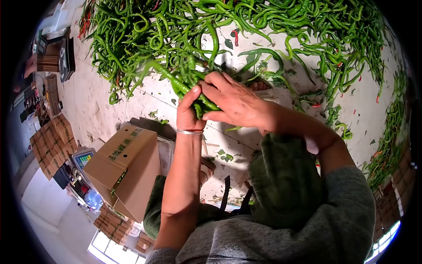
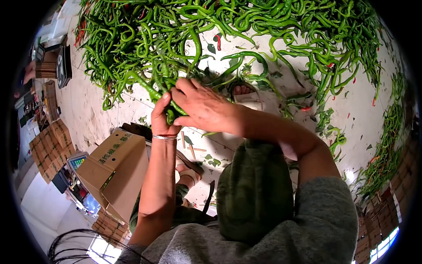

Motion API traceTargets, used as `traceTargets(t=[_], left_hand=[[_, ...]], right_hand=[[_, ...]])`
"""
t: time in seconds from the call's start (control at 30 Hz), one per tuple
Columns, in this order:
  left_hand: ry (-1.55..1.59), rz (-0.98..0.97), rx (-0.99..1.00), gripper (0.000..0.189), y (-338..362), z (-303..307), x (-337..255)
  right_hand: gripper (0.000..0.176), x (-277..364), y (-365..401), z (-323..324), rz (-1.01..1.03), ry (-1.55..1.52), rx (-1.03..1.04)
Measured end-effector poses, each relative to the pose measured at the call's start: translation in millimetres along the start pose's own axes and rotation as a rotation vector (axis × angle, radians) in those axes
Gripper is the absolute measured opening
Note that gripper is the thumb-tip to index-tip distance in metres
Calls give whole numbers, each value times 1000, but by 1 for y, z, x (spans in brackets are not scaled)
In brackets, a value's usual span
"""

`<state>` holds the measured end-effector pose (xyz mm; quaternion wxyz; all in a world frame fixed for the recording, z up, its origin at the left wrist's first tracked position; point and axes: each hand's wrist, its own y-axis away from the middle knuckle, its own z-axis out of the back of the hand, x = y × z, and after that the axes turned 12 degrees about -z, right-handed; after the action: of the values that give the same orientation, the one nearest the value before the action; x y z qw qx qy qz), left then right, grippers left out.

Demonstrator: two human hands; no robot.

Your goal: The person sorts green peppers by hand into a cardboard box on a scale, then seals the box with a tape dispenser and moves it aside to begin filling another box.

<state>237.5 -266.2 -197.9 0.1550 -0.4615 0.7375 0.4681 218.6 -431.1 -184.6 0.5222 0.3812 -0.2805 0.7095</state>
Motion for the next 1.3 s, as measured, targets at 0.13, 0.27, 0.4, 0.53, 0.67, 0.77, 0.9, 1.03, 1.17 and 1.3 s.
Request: traceTargets(t=[0.13,0.27,0.4,0.53,0.67,0.77,0.9,1.03,1.17,1.3], left_hand=[[-85,-1,63,41,11,-1,-18],[-51,56,129,45,11,0,-24],[0,-19,47,43,10,-9,-22],[75,-72,204,56,7,1,-34],[184,-192,419,66,43,-8,-103],[-123,-499,330,69,94,20,-186],[-326,-609,341,72,199,33,-303],[-543,-734,195,74,300,49,-371],[-708,-843,-232,65,380,103,-401],[-658,-528,-311,53,421,229,-427]], right_hand=[[50,7,-3,-2,42,-87,-33],[45,13,-5,-3,25,-42,7],[40,8,-14,21,2,-79,111],[22,-35,-17,78,-85,14,-634],[26,-162,-3,67,-441,181,-468],[32,-215,0,27,-375,392,-280],[27,-238,7,-7,-511,580,-121],[26,-241,8,-6,-593,450,-168],[27,-198,-10,16,-626,179,-271],[23,-156,-51,14,-365,133,-420]])
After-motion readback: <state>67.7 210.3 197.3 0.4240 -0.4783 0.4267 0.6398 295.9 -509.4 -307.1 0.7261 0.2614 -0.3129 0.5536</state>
